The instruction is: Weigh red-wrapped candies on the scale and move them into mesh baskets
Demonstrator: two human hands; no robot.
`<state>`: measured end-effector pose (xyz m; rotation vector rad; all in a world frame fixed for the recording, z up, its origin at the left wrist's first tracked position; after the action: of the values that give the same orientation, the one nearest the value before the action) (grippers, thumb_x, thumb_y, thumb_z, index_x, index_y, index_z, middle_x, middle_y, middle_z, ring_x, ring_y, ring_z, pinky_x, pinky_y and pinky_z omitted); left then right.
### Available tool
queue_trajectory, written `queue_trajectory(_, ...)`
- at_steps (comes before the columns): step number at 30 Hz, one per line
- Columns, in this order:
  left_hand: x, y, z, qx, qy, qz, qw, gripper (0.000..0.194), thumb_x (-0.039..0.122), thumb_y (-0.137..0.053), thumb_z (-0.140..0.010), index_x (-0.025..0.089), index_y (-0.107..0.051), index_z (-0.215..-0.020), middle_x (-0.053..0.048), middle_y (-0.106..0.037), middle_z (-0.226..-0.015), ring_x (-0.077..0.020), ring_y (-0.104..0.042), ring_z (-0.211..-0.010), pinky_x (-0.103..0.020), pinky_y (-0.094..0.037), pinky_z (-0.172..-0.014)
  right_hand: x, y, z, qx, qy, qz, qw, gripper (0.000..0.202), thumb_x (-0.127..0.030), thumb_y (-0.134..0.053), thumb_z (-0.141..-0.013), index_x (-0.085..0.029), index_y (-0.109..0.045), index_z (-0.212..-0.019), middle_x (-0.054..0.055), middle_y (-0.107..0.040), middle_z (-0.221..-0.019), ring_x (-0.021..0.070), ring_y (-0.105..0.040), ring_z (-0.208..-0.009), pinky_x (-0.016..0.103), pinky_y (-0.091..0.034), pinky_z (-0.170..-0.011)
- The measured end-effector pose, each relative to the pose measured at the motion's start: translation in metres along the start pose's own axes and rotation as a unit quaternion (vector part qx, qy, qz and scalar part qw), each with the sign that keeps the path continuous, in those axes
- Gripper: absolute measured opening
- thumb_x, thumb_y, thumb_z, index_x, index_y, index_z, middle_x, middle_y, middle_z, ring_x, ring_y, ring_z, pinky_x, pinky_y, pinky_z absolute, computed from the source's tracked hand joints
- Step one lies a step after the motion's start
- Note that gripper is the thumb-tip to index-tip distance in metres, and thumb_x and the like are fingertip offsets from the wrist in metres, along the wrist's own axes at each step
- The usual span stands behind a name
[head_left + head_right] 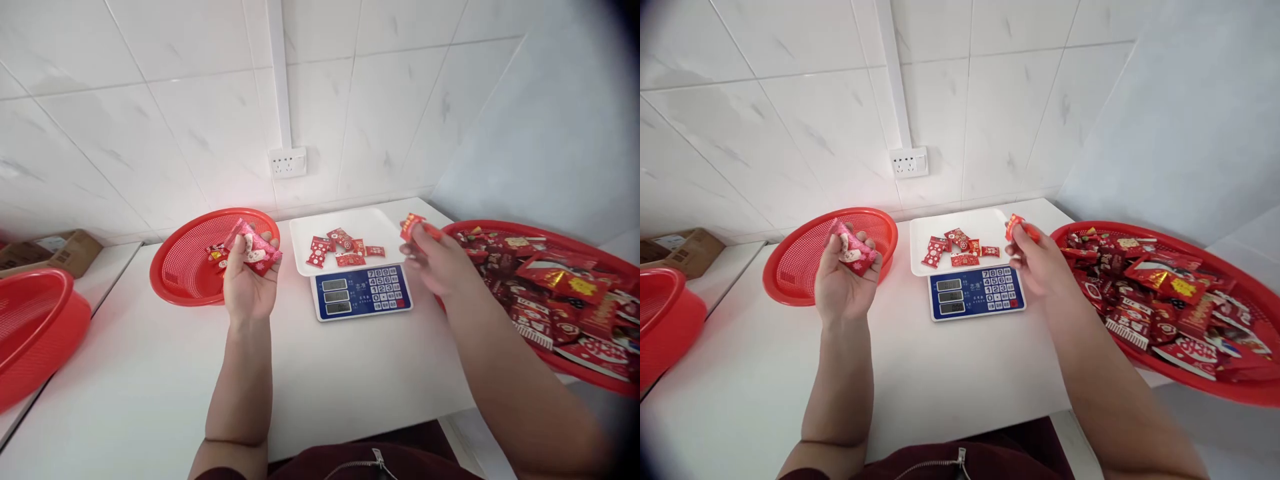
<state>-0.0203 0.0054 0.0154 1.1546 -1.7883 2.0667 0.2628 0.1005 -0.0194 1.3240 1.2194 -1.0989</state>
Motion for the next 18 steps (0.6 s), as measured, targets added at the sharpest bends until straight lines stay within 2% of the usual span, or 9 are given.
queue_trajectory(2, 0.005, 0.001, 0.002, -0.003, -0.018, -0.008, 1.0, 0.015, 0.034, -0.055, -0.086, 0.023, -0.064, -0.087, 0.0, -0.068, -0.079, -0.0117, -0.065, -0.075, -0.023, -0.053, -0.069, 0.023, 0.003, 0.037, -0.066, -0.103, -0.095, 0.988, 0.039, -0.061, -0.065, -0.071, -0.027, -0.061, -0.09, 0.001, -0.064, -0.099, 0.0136, -0.061, -0.07, 0.017, -0.033, -0.037)
queue_trajectory(5, 0.007, -0.003, 0.005, -0.014, -0.031, -0.019, 0.999, 0.015, 0.036, -0.055, -0.085, 0.023, -0.064, -0.089, 0.001, -0.068, -0.078, -0.0108, -0.065, -0.071, -0.022, -0.053, -0.067, 0.062, 0.002, 0.087, -0.159, -0.227, -0.159, 0.948, 0.039, -0.056, -0.069, -0.07, -0.027, -0.065, -0.096, 0.005, -0.064, -0.116, 0.0173, -0.065, -0.081, 0.015, -0.038, -0.035)
queue_trajectory(8, -0.002, -0.011, 0.01, -0.024, -0.014, -0.04, 0.999, 0.016, 0.035, -0.055, -0.085, 0.021, -0.063, -0.086, 0.0, -0.067, -0.073, -0.0107, -0.064, -0.065, -0.02, -0.052, -0.06, 0.095, 0.0, 0.121, -0.194, -0.299, -0.223, 0.907, 0.037, -0.048, -0.072, -0.071, -0.028, -0.065, -0.102, 0.008, -0.065, -0.116, 0.0203, -0.067, -0.089, 0.015, -0.043, -0.038)
queue_trajectory(11, -0.02, -0.019, 0.015, -0.06, 0.01, -0.08, 0.995, 0.018, 0.036, -0.057, -0.083, 0.019, -0.063, -0.079, -0.001, -0.066, -0.069, -0.0114, -0.064, -0.064, -0.021, -0.052, -0.06, 0.109, -0.008, 0.138, -0.243, -0.311, -0.274, 0.877, 0.038, -0.042, -0.072, -0.073, -0.03, -0.063, -0.108, 0.007, -0.067, -0.111, 0.0193, -0.067, -0.089, 0.016, -0.049, -0.044)
queue_trajectory(14, -0.041, -0.026, 0.026, -0.133, 0.03, -0.162, 0.977, 0.021, 0.039, -0.064, -0.078, 0.018, -0.063, -0.079, -0.003, -0.066, -0.071, -0.0151, -0.065, -0.067, -0.024, -0.052, -0.06, 0.108, -0.02, 0.143, -0.311, -0.296, -0.302, 0.851, 0.031, -0.043, -0.071, -0.075, -0.026, -0.065, -0.1, 0.006, -0.067, -0.104, 0.0202, -0.066, -0.093, 0.019, -0.052, -0.051)
queue_trajectory(16, -0.056, -0.027, 0.038, -0.183, 0.061, -0.251, 0.948, 0.024, 0.041, -0.066, -0.076, 0.018, -0.064, -0.081, -0.004, -0.066, -0.071, -0.0161, -0.064, -0.065, -0.025, -0.051, -0.056, 0.107, -0.027, 0.143, -0.336, -0.293, -0.319, 0.836, 0.026, -0.044, -0.07, -0.075, -0.023, -0.066, -0.09, 0.005, -0.067, -0.098, 0.021, -0.065, -0.095, 0.021, -0.053, -0.054)
queue_trajectory(18, -0.073, -0.023, 0.052, -0.227, 0.101, -0.352, 0.903, 0.024, 0.041, -0.064, -0.078, 0.017, -0.066, -0.083, -0.004, -0.066, -0.073, -0.0149, -0.061, -0.063, -0.025, -0.049, -0.054, 0.107, -0.032, 0.14, -0.345, -0.296, -0.342, 0.823, 0.026, -0.046, -0.07, -0.075, -0.022, -0.065, -0.082, 0.006, -0.067, -0.099, 0.0219, -0.064, -0.101, 0.023, -0.054, -0.062)
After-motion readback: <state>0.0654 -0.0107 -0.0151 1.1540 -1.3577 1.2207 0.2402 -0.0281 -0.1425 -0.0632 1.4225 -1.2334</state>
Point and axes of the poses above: each hand's wrist, its own z-axis away from the middle knuckle, its own y-axis out of the back of the hand, x = y × z, the point moved 4 cm from there along -z, towards the middle knuckle
